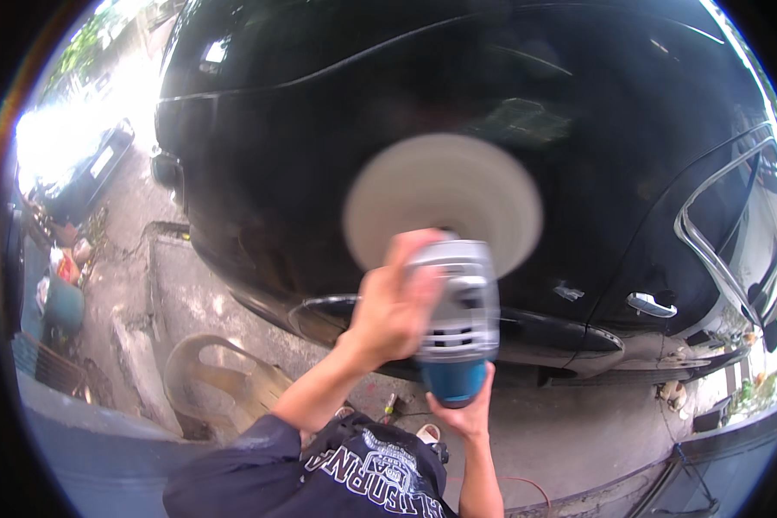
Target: The person polishes the rear panel of a black vehicle using a power buffer, periodically stopping to touch the surface with their hand.
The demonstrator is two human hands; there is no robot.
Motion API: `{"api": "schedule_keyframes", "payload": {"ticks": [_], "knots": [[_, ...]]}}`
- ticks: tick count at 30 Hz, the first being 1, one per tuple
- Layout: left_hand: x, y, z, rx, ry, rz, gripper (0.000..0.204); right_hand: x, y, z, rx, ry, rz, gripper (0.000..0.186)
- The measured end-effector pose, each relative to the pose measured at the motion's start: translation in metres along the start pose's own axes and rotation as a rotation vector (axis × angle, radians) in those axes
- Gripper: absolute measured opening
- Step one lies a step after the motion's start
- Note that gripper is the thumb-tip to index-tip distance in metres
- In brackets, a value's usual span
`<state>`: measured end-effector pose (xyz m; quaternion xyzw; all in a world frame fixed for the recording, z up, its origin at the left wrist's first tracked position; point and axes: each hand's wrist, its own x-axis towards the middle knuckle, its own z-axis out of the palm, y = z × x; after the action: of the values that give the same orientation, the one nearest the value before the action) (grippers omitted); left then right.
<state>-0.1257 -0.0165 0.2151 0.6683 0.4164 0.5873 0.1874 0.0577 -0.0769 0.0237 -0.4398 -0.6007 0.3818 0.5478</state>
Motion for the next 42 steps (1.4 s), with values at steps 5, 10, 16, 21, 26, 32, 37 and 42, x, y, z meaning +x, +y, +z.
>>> {"api": "schedule_keyframes", "payload": {"ticks": [5,10,16,21,26,32,37,42], "knots": [[0.029,0.037,0.088,0.150,-0.333,-0.004,0.042,-0.011,0.029,-0.034,0.322,0.112,0.187,0.029],[0.020,0.029,0.079,0.256,-0.367,-0.004,0.042,-0.017,0.026,-0.003,0.412,0.147,0.239,0.021],[-0.022,-0.018,-0.052,0.234,-0.070,0.044,0.032,-0.018,0.038,0.103,0.241,-0.125,0.025,0.103],[-0.078,-0.083,-0.164,0.300,0.100,0.001,0.055,-0.021,0.047,0.203,0.369,-0.335,-0.011,0.106],[-0.090,-0.093,-0.198,0.414,0.102,-0.015,0.060,-0.018,0.059,0.255,0.399,-0.386,-0.041,0.104],[-0.044,-0.021,-0.118,0.544,-0.229,0.064,0.047,-0.013,0.049,0.242,0.731,-0.280,0.006,0.109],[-0.003,0.035,0.029,0.774,-0.505,0.108,0.042,-0.010,0.069,0.211,1.022,-0.101,0.150,0.081],[0.016,0.050,0.132,0.791,-0.710,0.322,0.038,0.009,0.039,0.138,1.169,0.066,0.204,0.050]]}}
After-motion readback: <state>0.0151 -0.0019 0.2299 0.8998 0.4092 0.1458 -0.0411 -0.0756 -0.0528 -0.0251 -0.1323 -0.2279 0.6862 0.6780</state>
